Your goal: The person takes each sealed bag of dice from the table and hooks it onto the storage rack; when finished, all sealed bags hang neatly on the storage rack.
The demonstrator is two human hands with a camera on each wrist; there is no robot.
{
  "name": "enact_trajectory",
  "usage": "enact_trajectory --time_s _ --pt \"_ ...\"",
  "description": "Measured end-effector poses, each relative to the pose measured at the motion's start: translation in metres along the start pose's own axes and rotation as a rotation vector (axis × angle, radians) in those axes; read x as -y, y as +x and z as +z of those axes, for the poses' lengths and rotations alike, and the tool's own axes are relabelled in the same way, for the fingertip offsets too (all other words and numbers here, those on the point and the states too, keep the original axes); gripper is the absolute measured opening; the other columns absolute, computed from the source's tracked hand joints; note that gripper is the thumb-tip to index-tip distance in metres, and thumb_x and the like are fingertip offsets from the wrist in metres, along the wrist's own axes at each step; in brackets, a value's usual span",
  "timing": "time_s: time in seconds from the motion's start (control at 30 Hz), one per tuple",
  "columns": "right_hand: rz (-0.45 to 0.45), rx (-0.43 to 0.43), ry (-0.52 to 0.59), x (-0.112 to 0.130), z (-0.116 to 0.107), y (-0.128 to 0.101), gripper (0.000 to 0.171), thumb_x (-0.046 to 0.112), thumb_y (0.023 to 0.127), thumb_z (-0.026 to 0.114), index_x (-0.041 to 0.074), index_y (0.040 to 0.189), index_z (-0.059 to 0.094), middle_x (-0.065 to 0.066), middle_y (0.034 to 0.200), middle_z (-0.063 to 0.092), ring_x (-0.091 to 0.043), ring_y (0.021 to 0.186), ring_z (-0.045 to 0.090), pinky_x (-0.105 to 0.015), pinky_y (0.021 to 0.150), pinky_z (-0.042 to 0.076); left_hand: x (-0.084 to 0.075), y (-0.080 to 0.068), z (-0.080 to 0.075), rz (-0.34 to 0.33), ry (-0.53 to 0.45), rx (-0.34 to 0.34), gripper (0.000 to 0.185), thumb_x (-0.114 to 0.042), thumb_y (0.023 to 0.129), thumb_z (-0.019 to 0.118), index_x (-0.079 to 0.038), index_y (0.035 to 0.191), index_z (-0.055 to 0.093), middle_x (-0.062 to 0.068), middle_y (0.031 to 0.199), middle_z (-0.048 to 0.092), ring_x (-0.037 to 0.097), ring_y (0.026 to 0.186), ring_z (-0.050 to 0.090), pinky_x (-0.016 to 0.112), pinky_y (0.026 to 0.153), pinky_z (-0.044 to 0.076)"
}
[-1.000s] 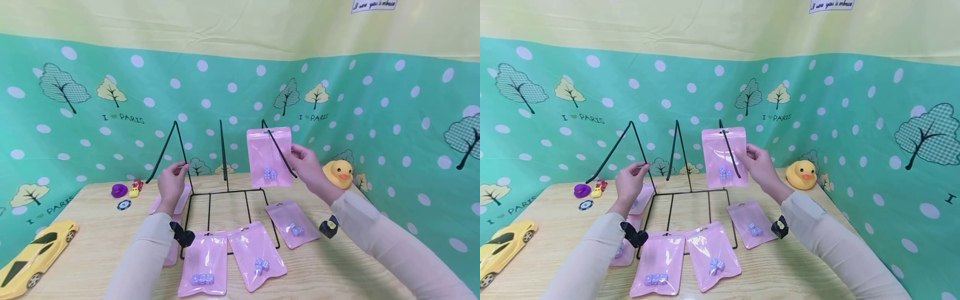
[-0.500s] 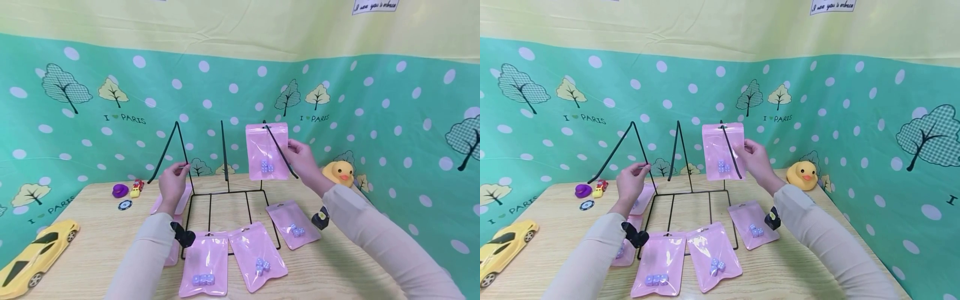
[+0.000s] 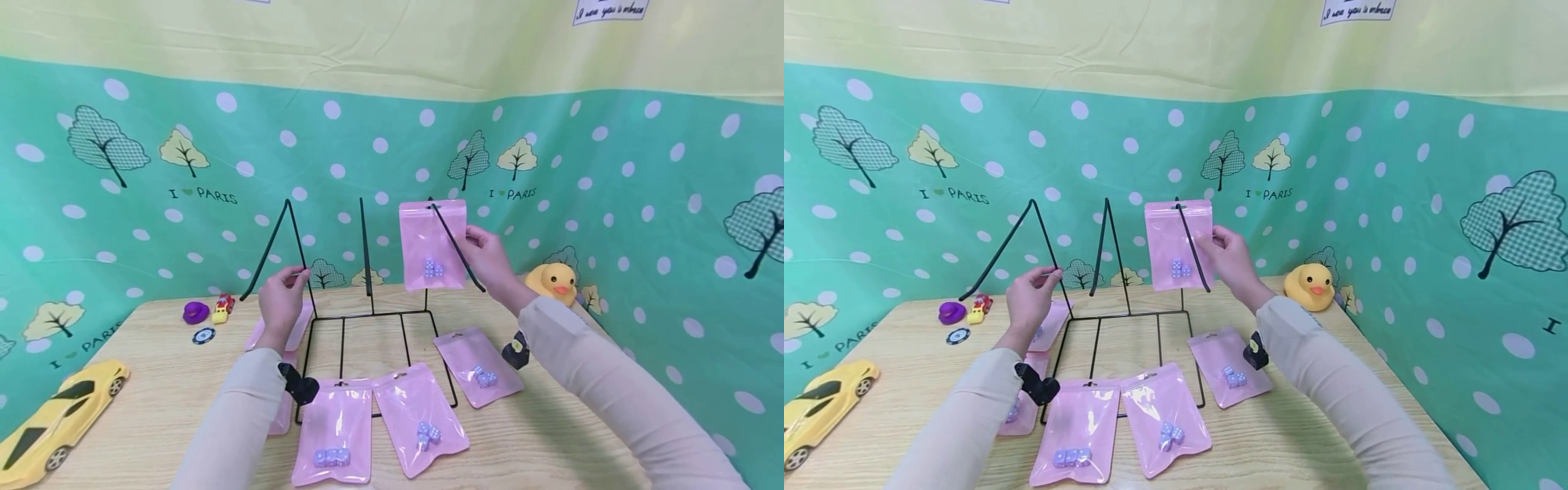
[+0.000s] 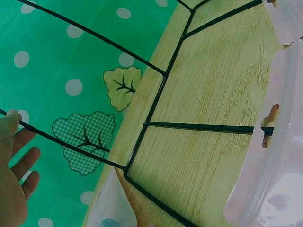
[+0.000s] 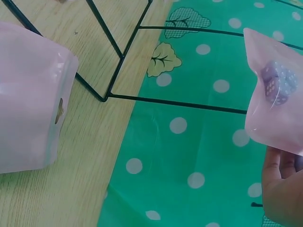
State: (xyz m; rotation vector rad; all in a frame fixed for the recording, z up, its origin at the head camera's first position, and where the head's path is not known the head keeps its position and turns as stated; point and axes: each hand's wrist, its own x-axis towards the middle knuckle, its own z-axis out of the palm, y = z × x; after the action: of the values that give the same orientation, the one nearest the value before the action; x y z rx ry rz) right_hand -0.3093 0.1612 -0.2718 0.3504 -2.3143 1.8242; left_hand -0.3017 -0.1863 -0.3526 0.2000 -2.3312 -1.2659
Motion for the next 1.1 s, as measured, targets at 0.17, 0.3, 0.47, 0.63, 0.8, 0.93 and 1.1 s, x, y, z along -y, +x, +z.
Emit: enact_trajectory --time_s 0.17,0.3,0.47,0.63,0.8,0.93,1.1 --pt "-0.022 -0.001 0.007 -0.001 0.001 0.002 0.036 0.014 0.107 0.051 -0.006 0.137 0.055 -0.026 0.122 0.064 -0.013 0.094 0.065 -0.025 0.089 0.054 0.000 0.000 -0.001 0.004 0.001 0.002 0.032 -0.027 0.105 0.060 -0.005 0.126 0.070 0.020 0.117 0.072 0.036 0.110 0.067 0.051 0.096 0.049" --pt "-0.032 0.000 0.008 -0.003 0.001 0.003 0.036 0.014 0.108 0.050 -0.006 0.138 0.054 -0.026 0.123 0.063 -0.013 0.095 0.064 -0.025 0.090 0.053 0.001 0.000 -0.001 0.007 0.002 0.003 0.032 -0.027 0.105 0.060 -0.005 0.126 0.070 0.020 0.117 0.072 0.036 0.110 0.066 0.051 0.096 0.049" --pt "-0.029 0.012 0.005 -0.003 0.000 0.004 0.038 0.014 0.108 0.050 -0.005 0.142 0.051 -0.026 0.130 0.061 -0.023 0.107 0.064 -0.030 0.096 0.053 0.000 0.000 -0.001 0.004 -0.002 0.002 0.032 -0.027 0.105 0.060 -0.005 0.126 0.070 0.020 0.118 0.072 0.036 0.110 0.067 0.051 0.096 0.049" --pt "-0.028 0.035 -0.034 -0.004 -0.002 0.003 0.038 0.014 0.108 0.051 -0.004 0.142 0.051 -0.024 0.133 0.060 -0.031 0.119 0.059 -0.038 0.104 0.048 -0.001 0.000 -0.001 0.001 0.001 0.005 0.033 -0.028 0.105 0.059 -0.005 0.126 0.070 0.020 0.118 0.071 0.036 0.110 0.066 0.051 0.097 0.049" --pt "-0.040 0.053 -0.103 -0.002 -0.010 0.001 0.038 0.015 0.105 0.057 -0.004 0.138 0.052 -0.022 0.131 0.058 -0.031 0.121 0.053 -0.044 0.106 0.041 -0.001 -0.001 -0.001 -0.004 -0.013 0.011 0.033 -0.028 0.105 0.059 -0.005 0.127 0.069 0.020 0.119 0.071 0.035 0.111 0.066 0.050 0.096 0.050" --pt "-0.051 0.069 -0.165 -0.001 -0.020 -0.004 0.048 0.023 0.104 0.061 0.001 0.145 0.047 -0.019 0.135 0.056 -0.033 0.128 0.049 -0.051 0.110 0.037 -0.002 -0.001 -0.002 -0.005 -0.018 0.012 0.033 -0.028 0.105 0.059 -0.006 0.127 0.069 0.019 0.120 0.071 0.035 0.111 0.066 0.049 0.096 0.050" --pt "-0.052 0.071 -0.224 -0.005 -0.037 -0.016 0.056 0.031 0.103 0.063 0.007 0.149 0.044 -0.017 0.138 0.056 -0.034 0.132 0.048 -0.055 0.110 0.038 -0.002 -0.002 -0.004 -0.009 -0.014 0.022 0.034 -0.030 0.106 0.059 -0.006 0.128 0.069 0.018 0.120 0.071 0.035 0.112 0.065 0.050 0.097 0.050"
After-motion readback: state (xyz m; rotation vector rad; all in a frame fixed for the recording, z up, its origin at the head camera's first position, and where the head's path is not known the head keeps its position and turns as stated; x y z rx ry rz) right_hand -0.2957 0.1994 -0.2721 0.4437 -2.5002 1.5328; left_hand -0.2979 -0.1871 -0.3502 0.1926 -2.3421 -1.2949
